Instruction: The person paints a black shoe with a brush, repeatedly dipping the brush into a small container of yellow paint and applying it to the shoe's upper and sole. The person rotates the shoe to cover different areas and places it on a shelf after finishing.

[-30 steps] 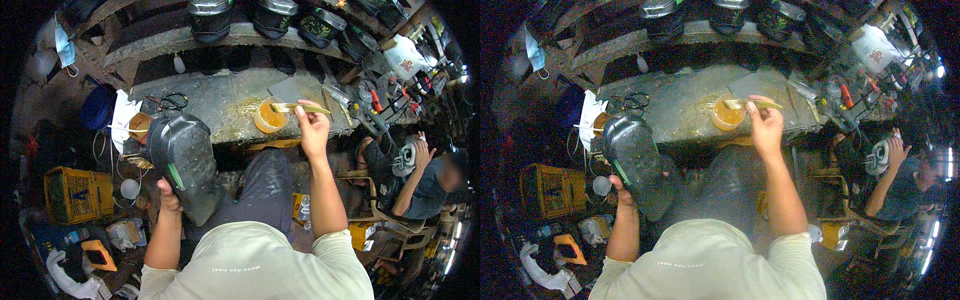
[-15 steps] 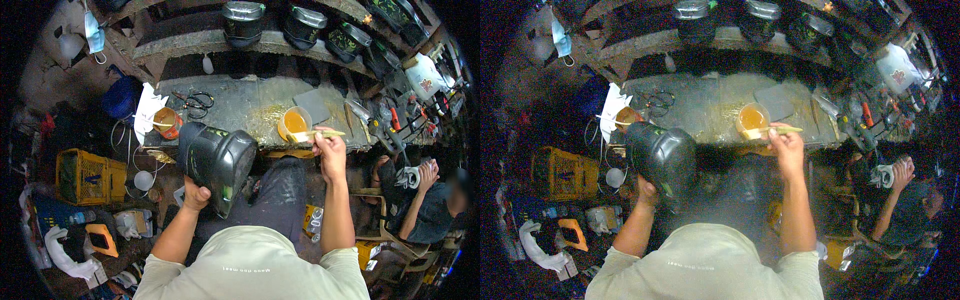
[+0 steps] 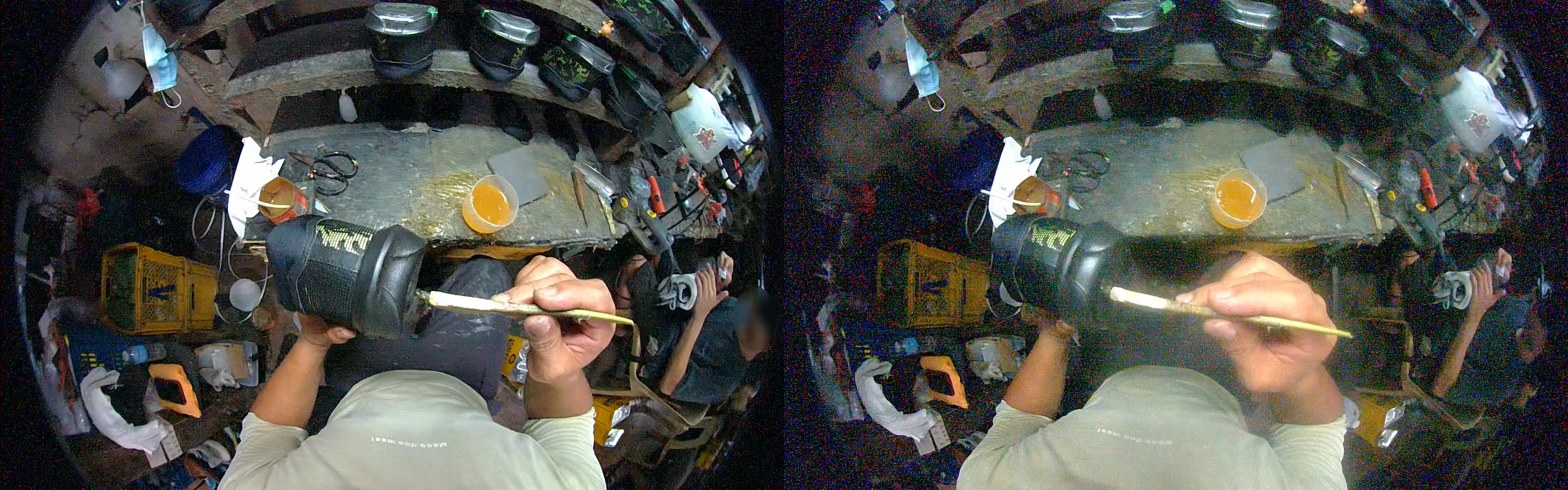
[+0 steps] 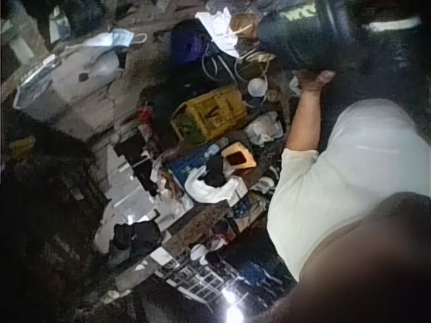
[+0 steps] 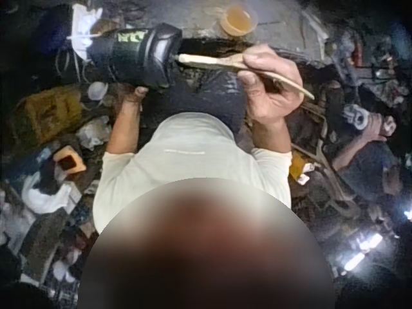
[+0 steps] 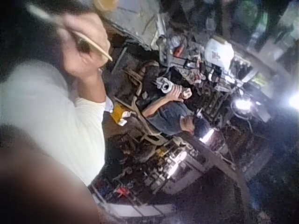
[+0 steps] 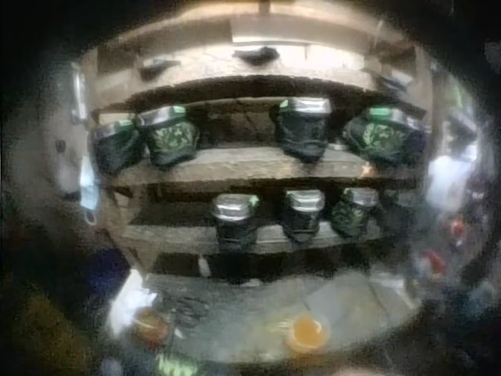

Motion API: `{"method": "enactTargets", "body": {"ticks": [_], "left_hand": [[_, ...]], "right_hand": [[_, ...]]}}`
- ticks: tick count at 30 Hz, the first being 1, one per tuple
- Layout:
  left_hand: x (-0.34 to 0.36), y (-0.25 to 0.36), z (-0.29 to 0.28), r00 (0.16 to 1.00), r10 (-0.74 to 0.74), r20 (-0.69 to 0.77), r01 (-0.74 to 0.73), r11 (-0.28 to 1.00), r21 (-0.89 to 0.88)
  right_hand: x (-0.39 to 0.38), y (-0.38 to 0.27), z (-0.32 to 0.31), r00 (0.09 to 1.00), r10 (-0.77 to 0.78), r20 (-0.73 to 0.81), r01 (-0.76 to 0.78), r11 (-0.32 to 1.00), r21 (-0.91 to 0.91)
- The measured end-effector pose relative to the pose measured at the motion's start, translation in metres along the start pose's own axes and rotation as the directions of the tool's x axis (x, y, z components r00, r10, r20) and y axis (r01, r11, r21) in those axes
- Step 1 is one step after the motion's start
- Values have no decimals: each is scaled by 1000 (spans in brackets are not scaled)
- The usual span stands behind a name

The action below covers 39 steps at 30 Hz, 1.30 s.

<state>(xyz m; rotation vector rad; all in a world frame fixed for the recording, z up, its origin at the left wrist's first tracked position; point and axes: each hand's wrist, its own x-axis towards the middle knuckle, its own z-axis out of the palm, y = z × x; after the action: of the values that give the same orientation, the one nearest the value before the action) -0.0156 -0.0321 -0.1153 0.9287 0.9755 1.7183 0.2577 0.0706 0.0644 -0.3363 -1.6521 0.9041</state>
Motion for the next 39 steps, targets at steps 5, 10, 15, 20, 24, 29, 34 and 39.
{"method": "enactTargets", "body": {"ticks": [5,10,15,20,24,29,34,39], "left_hand": [[2,4,1,1000,-9,15,9,1000,-13],[4,8,3,999,-16,31,17,1000,-15],[6,10,5,999,-26,43,26,1000,-12],[8,11,5,998,-32,57,33,999,-10],[9,11,6,997,-36,63,36,999,-8],[7,11,6,997,-40,70,41,999,-9],[4,11,5,996,-47,76,48,999,-17],[1,11,6,995,-49,85,51,998,-25]], "right_hand": [[6,-6,3,997,-43,61,45,998,-40],[7,-9,7,996,-73,59,74,997,-18],[5,-11,8,988,-110,106,118,990,-78],[4,-10,10,983,-152,103,162,981,-103],[3,-15,9,984,-142,108,158,975,-159],[3,-19,7,981,-137,139,161,970,-181],[3,-20,10,980,-152,126,174,968,-182],[5,-20,10,978,-153,140,179,965,-191]]}}
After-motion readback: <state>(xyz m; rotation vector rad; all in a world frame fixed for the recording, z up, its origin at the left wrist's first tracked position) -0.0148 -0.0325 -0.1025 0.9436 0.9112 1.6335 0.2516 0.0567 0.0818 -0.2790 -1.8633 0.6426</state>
